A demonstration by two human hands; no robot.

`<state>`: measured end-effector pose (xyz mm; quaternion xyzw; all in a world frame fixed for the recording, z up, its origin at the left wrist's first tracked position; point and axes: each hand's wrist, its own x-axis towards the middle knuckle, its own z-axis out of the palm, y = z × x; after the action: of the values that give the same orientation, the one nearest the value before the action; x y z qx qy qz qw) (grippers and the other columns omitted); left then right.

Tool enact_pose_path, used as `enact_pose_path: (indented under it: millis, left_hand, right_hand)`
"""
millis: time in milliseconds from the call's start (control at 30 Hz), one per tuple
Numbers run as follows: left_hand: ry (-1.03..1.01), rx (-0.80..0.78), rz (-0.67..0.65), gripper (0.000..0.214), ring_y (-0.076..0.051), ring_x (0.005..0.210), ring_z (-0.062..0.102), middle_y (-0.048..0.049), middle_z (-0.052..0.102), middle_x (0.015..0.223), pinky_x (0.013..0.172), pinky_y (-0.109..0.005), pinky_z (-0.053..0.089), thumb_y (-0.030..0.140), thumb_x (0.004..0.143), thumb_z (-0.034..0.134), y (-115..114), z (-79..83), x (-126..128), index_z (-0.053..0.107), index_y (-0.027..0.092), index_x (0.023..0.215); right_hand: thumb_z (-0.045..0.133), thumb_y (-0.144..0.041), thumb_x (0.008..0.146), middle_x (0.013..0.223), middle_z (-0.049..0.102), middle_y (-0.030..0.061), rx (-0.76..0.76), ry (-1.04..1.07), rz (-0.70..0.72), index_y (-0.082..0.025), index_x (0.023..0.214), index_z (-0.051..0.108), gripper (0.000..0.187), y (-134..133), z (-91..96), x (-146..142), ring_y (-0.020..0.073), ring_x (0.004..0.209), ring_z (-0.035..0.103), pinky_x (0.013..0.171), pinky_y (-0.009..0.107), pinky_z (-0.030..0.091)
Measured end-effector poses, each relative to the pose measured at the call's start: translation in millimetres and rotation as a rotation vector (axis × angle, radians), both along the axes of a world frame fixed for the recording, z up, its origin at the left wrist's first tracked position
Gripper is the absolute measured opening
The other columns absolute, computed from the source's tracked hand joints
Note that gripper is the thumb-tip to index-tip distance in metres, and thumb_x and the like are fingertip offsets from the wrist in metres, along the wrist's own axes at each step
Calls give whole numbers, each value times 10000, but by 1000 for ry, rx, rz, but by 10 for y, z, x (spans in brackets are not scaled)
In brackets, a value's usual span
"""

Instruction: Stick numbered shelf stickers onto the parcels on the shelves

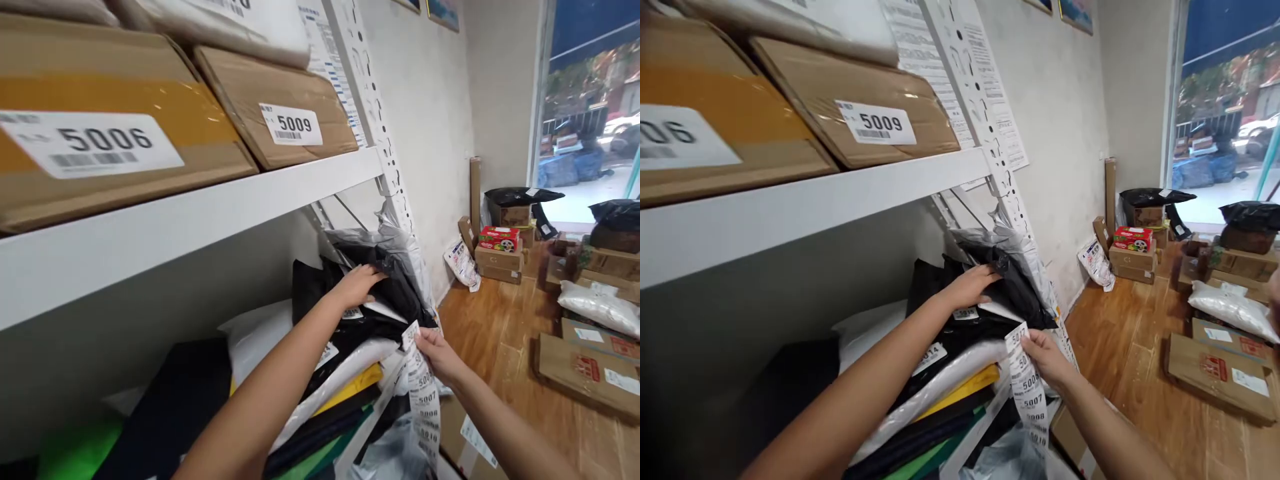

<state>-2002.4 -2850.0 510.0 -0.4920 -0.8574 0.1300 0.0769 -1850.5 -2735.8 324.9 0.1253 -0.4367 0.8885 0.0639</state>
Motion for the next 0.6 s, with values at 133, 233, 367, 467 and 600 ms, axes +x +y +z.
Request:
enact_pose_path:
  millis: [133, 233, 367, 467, 600]
  left_hand:
    - [4, -144, -61, 893, -345, 1436, 326, -168, 399, 1535, 1176, -496, 254, 128, 609, 795, -47, 34, -126, 450, 191, 1429]
    - [-55, -165, -6, 852, -325, 1348, 457, -194, 443, 1478, 1095, -389, 390, 174, 623, 765, -183, -29, -166, 445, 138, 1412]
    - [-96, -141, 125, 754, -313, 1195, 588, -184, 527, 1386, 949, -351, 500, 193, 644, 682, -359, -185, -186, 482, 127, 1368]
    - [-151, -142, 130, 634, -302, 1112, 633, -141, 642, 1238, 969, -383, 493, 231, 701, 628, -428, -241, -167, 555, 151, 1325]
    - [-224, -152, 85, 561, -307, 1162, 609, -118, 633, 1300, 1032, -412, 450, 330, 748, 637, -511, -235, -117, 623, 223, 1298]
  right_hand:
    - [712, -700, 692, 668, 592, -18, 210, 36, -33, -166, 752, 658, 540, 26, -48, -343, 109, 587, 516, 588, 239, 438]
    - [666, -684, 757, 934, 638, 57, 310, 204, -121, -169, 731, 670, 515, -4, 4, -592, 163, 850, 602, 815, 306, 485]
    - [653, -666, 780, 1229, 596, 118, 358, 324, -189, -182, 698, 661, 491, -72, 51, -867, 230, 1134, 568, 1013, 364, 411]
    - [646, -646, 795, 935, 665, 63, 405, 300, -192, -188, 672, 656, 474, -16, 32, -972, 203, 898, 606, 861, 330, 476]
    - [635, -627, 808, 581, 517, -26, 381, 237, -128, -184, 634, 634, 476, 158, -10, -994, 134, 597, 471, 598, 252, 418]
